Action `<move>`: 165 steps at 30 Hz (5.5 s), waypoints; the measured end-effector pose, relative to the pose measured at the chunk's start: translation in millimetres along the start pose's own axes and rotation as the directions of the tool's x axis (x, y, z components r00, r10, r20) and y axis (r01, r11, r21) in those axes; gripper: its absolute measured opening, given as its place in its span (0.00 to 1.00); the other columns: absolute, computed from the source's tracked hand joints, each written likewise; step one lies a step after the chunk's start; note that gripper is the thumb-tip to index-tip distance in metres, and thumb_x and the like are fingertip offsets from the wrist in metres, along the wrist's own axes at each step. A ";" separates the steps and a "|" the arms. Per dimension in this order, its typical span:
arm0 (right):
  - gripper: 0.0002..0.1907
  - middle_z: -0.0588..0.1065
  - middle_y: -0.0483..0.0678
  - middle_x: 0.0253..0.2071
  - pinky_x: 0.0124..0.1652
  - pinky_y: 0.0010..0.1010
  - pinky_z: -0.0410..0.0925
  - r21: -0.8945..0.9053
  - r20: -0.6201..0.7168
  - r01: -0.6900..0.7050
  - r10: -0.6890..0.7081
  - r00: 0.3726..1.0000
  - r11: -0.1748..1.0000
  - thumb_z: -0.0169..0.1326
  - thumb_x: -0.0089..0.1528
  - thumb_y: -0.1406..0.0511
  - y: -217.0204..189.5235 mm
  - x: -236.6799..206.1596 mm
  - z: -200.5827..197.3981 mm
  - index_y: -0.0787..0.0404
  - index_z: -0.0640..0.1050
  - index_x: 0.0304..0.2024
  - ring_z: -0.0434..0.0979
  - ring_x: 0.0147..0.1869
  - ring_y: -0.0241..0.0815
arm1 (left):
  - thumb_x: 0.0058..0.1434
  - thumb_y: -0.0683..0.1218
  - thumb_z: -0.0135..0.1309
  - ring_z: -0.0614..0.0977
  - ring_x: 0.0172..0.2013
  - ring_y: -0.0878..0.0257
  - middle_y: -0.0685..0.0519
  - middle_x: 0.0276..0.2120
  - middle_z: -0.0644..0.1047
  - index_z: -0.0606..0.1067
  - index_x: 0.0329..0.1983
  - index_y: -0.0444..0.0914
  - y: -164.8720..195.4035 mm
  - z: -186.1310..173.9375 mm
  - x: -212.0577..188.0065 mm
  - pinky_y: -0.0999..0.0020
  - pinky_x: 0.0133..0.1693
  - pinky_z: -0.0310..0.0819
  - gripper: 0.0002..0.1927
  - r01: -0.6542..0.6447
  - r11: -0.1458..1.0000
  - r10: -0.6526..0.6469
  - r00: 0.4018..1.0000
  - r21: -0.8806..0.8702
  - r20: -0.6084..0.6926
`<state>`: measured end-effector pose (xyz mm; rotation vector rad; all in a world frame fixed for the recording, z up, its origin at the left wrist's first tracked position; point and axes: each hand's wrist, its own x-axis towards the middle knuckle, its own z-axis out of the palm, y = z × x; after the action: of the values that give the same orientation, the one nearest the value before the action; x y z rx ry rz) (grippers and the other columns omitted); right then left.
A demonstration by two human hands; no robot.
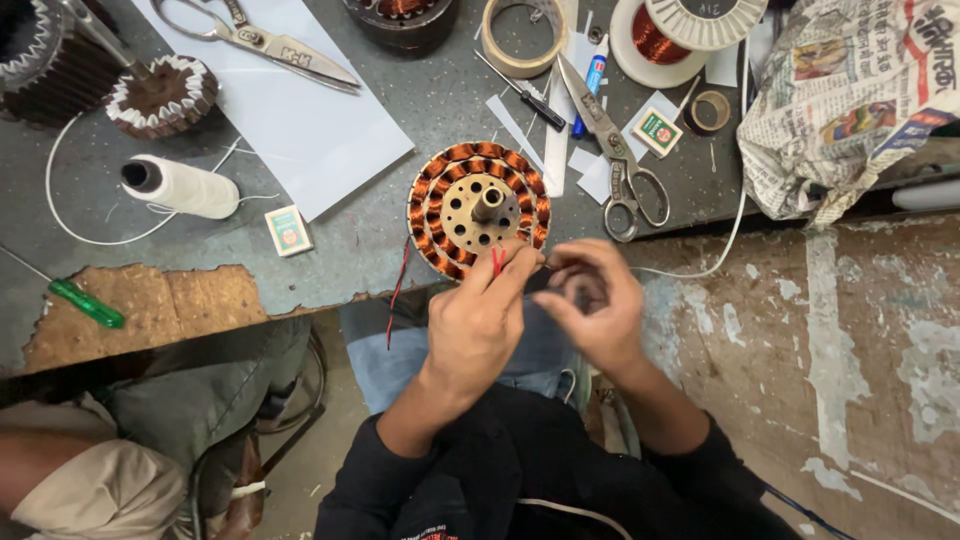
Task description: The person strips insulation from red and white wires using shears, then twists and secures the exposed ends to a stator assembly. The person works at a cluttered workbench with tools and materials nearby.
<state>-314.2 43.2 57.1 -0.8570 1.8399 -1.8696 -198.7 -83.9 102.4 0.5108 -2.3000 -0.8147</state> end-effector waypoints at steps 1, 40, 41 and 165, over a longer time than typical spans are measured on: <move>0.19 0.75 0.51 0.44 0.39 0.29 0.72 -0.275 0.028 0.261 -0.264 0.964 0.925 0.69 0.59 0.72 -3.3 2.0 0.9 0.65 0.76 0.50 0.78 0.42 0.44 | 0.62 0.35 0.57 0.84 0.33 0.54 0.52 0.47 0.79 0.77 0.52 0.39 0.2 -0.3 0.2 0.63 0.35 0.80 0.15 -0.007 1.000 0.007 1.000 -0.012 -0.007; 0.13 0.78 0.54 0.43 0.39 0.28 0.75 -0.049 -0.033 0.044 -0.046 0.998 0.998 0.60 0.68 0.71 14.6 -3.4 3.2 0.68 0.76 0.54 0.80 0.41 0.40 | 0.62 0.34 0.57 0.84 0.34 0.55 0.53 0.48 0.79 0.77 0.52 0.39 2.7 -2.6 0.0 0.65 0.36 0.80 0.16 0.002 0.999 -0.002 1.000 -0.039 -0.003; 0.13 0.78 0.54 0.44 0.39 0.28 0.75 -0.333 -0.033 0.276 -0.303 0.952 0.902 0.59 0.68 0.71 11.2 -1.6 5.1 0.69 0.76 0.54 0.80 0.41 0.39 | 0.62 0.34 0.57 0.84 0.34 0.55 0.53 0.48 0.79 0.77 0.52 0.39 2.4 -2.1 0.2 0.65 0.36 0.80 0.16 -0.005 0.999 0.004 1.000 -0.045 -0.007; 0.11 0.78 0.55 0.40 0.40 0.32 0.75 0.393 0.126 -0.388 0.369 0.921 0.834 0.63 0.65 0.71 21.7 -12.5 -2.9 0.68 0.76 0.47 0.81 0.41 0.46 | 0.61 0.33 0.56 0.85 0.37 0.54 0.54 0.48 0.79 0.77 0.51 0.39 6.5 -2.1 0.5 0.65 0.38 0.80 0.16 0.015 0.999 -0.015 1.000 -0.034 0.010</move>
<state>-310.0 52.0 33.9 -0.3490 1.3787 -1.8526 -198.5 -80.3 108.2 0.5103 -2.2902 -0.8636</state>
